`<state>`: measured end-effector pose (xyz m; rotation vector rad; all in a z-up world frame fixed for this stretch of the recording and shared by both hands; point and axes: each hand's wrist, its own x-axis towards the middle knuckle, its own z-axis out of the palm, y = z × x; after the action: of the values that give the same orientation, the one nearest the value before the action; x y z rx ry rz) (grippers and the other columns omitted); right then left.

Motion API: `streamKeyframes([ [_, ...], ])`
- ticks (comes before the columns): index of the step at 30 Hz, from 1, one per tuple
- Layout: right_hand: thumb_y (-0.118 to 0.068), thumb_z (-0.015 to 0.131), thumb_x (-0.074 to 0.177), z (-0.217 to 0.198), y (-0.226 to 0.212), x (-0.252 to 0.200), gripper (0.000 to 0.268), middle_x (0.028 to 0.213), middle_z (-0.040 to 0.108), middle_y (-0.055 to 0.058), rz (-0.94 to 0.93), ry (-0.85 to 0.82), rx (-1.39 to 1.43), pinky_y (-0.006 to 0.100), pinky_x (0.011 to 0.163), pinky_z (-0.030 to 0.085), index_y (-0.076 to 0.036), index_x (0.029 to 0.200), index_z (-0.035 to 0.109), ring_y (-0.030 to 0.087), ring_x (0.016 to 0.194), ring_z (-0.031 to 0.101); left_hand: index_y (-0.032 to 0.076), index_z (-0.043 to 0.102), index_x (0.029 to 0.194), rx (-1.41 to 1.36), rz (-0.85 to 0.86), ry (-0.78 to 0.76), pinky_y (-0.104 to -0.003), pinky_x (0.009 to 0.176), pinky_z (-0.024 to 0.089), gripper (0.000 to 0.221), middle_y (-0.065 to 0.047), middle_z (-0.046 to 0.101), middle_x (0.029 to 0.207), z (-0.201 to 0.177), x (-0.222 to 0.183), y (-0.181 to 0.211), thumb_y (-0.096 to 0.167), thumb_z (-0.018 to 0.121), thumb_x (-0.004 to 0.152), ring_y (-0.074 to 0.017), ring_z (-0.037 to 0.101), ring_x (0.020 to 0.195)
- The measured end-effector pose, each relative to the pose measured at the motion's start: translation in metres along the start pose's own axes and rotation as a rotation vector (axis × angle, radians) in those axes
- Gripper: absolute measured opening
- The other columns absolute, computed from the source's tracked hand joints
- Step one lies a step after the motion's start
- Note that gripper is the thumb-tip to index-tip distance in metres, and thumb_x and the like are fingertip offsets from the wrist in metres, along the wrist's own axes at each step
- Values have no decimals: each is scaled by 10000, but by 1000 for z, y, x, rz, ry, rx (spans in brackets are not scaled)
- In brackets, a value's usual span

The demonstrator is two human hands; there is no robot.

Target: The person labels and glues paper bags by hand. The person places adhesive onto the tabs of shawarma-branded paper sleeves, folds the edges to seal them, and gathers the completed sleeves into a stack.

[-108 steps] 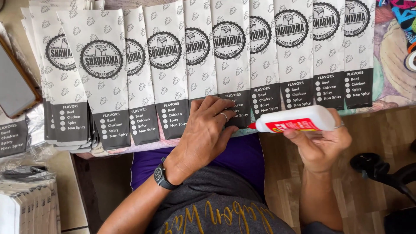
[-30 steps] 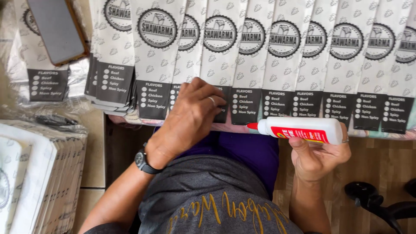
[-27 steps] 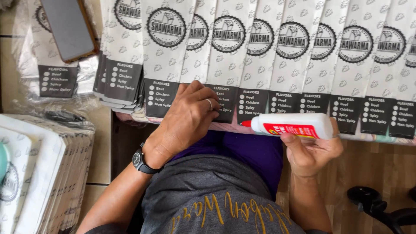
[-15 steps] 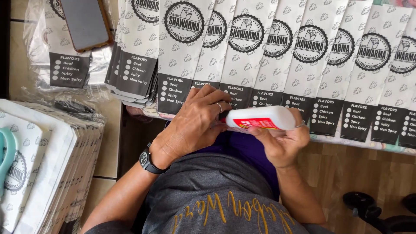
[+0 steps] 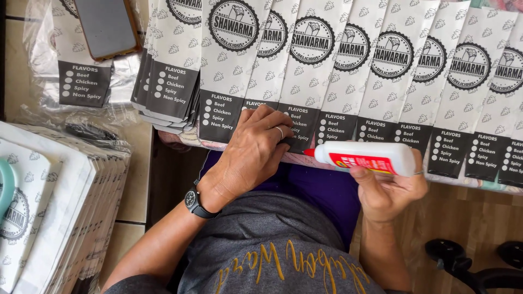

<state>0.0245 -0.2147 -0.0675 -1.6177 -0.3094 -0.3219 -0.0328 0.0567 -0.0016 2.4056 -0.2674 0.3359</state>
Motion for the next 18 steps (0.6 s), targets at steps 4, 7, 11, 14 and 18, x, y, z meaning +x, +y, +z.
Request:
streamKeyframes([
  [4,-77,916,732,15,14,-6,494,952,702,212,-29,-152,89,410,915,589,54,1074,584,278,999,729,47,735,911,-14,-90,2,-356,917,423,105,-45,685,1000,-3,2,4,17,757,813,-242,602,1038],
  [7,-54,898,745,32,9,-8,458,926,701,236,-40,-192,84,432,878,594,83,1053,589,316,946,741,44,737,910,-23,-78,18,-351,900,428,131,-56,692,988,-5,2,5,-40,647,867,-245,611,1027],
  [11,-49,899,745,31,6,-5,469,950,694,227,-39,-171,99,430,889,592,81,1077,593,304,983,735,39,738,906,-13,-69,26,-343,886,428,220,-65,703,983,-7,1,7,-82,554,892,-248,616,1011],
  [14,-73,853,812,7,8,-6,452,1024,702,191,-20,-134,95,389,927,599,46,1134,559,245,1028,721,35,733,891,-12,-60,39,-340,883,427,232,-61,701,982,-5,0,6,-94,541,887,-246,611,1007],
  [18,-31,858,778,-15,26,-7,501,1042,690,240,-55,-79,99,441,948,603,60,1157,543,323,1028,727,31,728,911,-47,8,32,-340,888,424,235,-78,708,1022,-18,-2,-1,-72,517,912,-275,606,1037],
])
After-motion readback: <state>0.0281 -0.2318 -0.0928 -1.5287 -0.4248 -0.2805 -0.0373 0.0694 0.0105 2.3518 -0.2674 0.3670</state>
